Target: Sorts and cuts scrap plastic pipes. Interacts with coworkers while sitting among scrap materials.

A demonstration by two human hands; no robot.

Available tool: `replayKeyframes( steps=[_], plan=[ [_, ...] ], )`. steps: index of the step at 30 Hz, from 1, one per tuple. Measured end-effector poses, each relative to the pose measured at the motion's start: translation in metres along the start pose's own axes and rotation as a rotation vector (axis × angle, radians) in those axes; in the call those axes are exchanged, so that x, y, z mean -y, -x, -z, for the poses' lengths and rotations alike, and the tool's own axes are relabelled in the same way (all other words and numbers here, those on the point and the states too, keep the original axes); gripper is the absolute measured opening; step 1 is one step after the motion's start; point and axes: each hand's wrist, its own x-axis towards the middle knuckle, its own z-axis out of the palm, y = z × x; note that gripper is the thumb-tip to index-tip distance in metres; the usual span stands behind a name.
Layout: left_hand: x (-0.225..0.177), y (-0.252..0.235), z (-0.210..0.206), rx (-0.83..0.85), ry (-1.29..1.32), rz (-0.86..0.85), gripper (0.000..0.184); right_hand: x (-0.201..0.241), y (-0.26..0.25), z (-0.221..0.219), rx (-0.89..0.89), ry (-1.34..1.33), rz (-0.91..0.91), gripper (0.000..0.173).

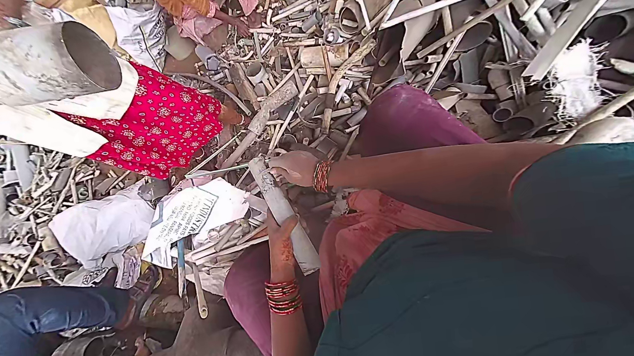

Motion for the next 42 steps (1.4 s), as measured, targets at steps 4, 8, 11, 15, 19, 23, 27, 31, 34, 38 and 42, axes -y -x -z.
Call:
replayKeyframes(
  steps=[4,8,11,15,19,23,27,31,34,38,42],
  plan=[
    [-0.001,-0.001,-0.003,-0.032,0.038,0.024,0.051,0.003,0.004,0.0,0.049,0.084,0.091,0.034],
    [-0.004,-0.002,-0.008,-0.041,0.051,0.053,0.045,0.006,-0.007,0.007,0.048,0.142,-0.013,0.034],
    [-0.016,0.005,-0.022,-0.077,0.048,0.116,0.026,-0.001,-0.012,0.005,0.003,0.135,-0.057,0.034],
    [-0.007,0.001,-0.011,-0.091,0.101,0.162,0.023,0.014,0.003,-0.009,0.112,0.184,-0.038,0.036],
    [-0.024,0.007,-0.027,-0.172,0.086,0.235,0.015,0.007,-0.015,-0.004,0.073,0.183,-0.094,0.035],
    [-0.014,0.003,-0.017,-0.134,0.121,0.225,0.015,0.009,-0.002,-0.014,0.082,0.172,-0.055,0.034],
    [-0.017,0.002,-0.015,-0.178,0.159,0.268,0.013,0.009,-0.011,-0.017,0.093,0.161,-0.079,0.035],
    [-0.01,0.007,-0.017,-0.142,0.184,0.228,0.018,0.0,-0.012,-0.016,0.039,0.106,-0.109,0.035],
    [-0.003,0.006,-0.01,-0.116,0.195,0.211,0.021,0.01,0.002,-0.015,0.091,0.124,-0.095,0.036],
    [-0.012,0.005,-0.015,-0.148,0.152,0.258,0.013,-0.004,-0.016,-0.015,0.064,0.14,-0.086,0.036],
    [-0.009,0.005,-0.017,-0.148,0.125,0.223,0.021,-0.002,-0.01,-0.011,0.073,0.147,-0.084,0.035]
  ],
)
